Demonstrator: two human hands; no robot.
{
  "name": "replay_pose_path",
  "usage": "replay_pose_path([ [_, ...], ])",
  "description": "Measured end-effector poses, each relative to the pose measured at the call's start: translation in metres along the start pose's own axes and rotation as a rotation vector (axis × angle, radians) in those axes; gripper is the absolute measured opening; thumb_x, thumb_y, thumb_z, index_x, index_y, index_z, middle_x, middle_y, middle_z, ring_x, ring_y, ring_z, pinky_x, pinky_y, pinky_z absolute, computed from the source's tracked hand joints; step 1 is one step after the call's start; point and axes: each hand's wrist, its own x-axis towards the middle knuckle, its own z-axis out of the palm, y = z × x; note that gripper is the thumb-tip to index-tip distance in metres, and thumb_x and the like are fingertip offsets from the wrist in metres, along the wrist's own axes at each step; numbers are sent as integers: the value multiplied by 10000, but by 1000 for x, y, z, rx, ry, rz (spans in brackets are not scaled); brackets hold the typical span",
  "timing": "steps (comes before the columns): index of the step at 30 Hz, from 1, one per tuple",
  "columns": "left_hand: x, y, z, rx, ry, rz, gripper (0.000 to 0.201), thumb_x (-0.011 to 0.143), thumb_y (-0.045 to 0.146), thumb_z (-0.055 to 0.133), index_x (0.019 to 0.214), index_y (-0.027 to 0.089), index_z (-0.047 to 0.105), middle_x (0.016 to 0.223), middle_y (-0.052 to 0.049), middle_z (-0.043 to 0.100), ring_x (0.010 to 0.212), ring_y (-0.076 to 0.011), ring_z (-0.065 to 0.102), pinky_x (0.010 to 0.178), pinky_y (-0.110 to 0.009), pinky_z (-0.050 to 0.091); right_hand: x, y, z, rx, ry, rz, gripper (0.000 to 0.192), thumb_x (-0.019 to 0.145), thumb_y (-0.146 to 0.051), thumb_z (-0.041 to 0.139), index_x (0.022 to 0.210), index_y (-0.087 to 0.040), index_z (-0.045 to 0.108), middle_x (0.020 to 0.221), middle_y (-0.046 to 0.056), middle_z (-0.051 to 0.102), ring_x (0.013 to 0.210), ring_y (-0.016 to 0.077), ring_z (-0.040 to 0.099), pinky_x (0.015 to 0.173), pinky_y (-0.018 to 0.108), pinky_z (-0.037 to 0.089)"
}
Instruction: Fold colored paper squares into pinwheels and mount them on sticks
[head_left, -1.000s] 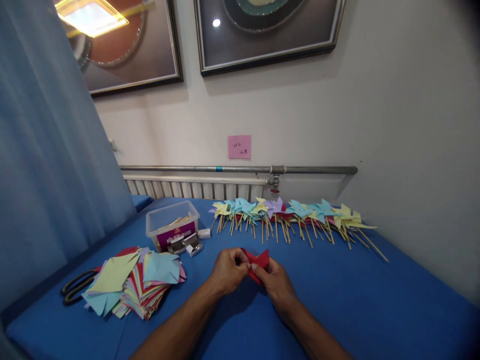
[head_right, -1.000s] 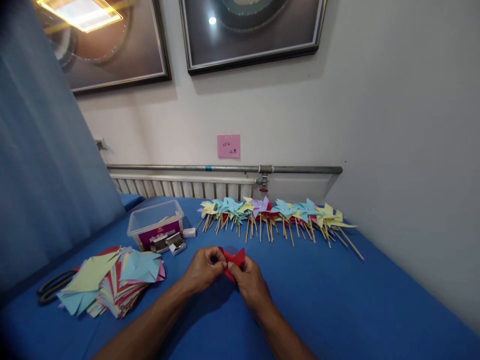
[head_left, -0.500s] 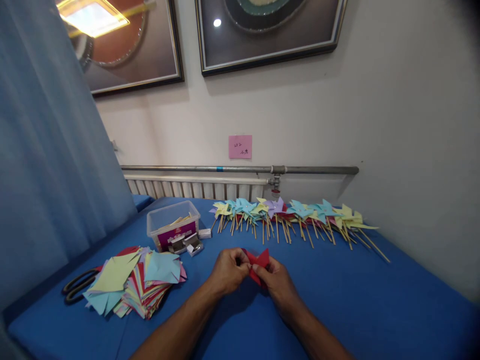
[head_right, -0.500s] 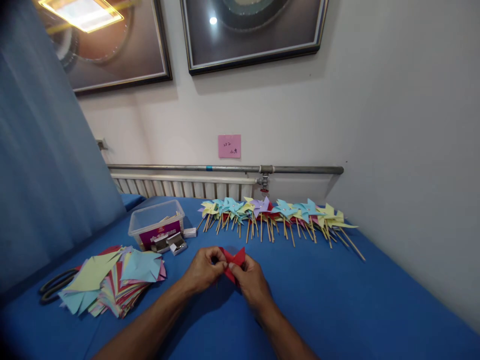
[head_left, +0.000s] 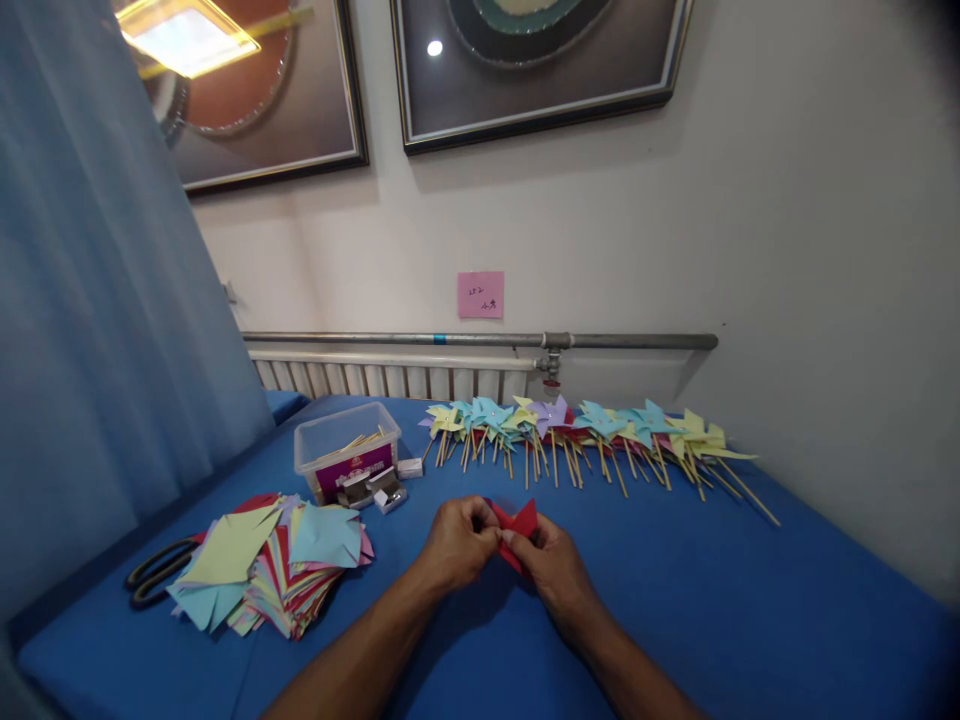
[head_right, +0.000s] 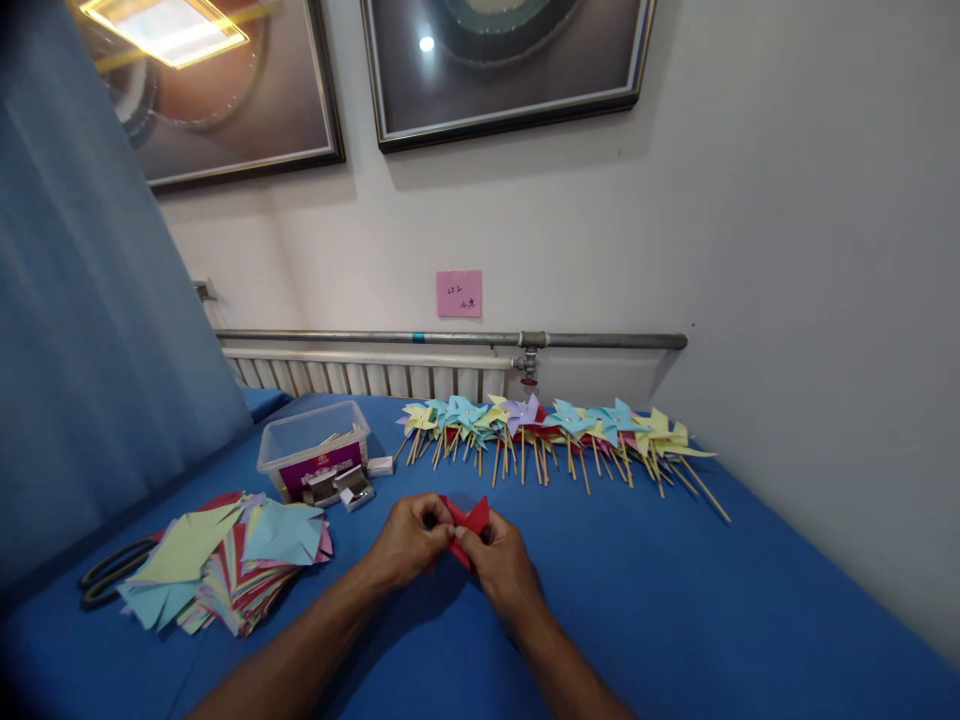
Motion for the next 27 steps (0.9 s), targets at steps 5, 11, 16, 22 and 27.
replay_pose_path([
  [5,0,-1,2,31,39,28,57,692,172,623,658,171,578,582,44,558,544,-91,463,523,-211,323,2,3,-1,-32,-1,-16,360,671,-482,782,869,-185,739,765,36,739,687,208,630,639,298,475],
  [11,1,-4,5,81,73,70,75,695,110,578,701,182,559,603,60,547,573,-93,470,562,-215,336,5,10,-2,-16,31,0,376,656,-486,796,853,-172,732,780,49,743,705,212,637,667,308,492],
  [16,-2,-1,4,65,64,92,75,703,111,599,702,177,564,619,54,557,602,-99,489,597,-217,357,8,12,-4,47,24,29,400,629,-457,822,888,-163,744,823,55,762,738,214,661,697,313,505],
  [22,3,0,-9,-81,161,105,323,762,230,646,1079,171,659,925,-32,700,754,-140,609,713,-258,462,6,7,-5,157,100,84,360,605,-437,844,836,-182,738,773,45,763,677,212,671,660,316,512],
  [27,11,-8,-9,-340,89,-54,222,678,320,719,789,142,646,684,-14,633,619,-126,556,632,-259,437,1,-2,-3,187,83,85,344,620,-417,837,850,-181,738,780,43,764,683,209,671,671,316,507],
])
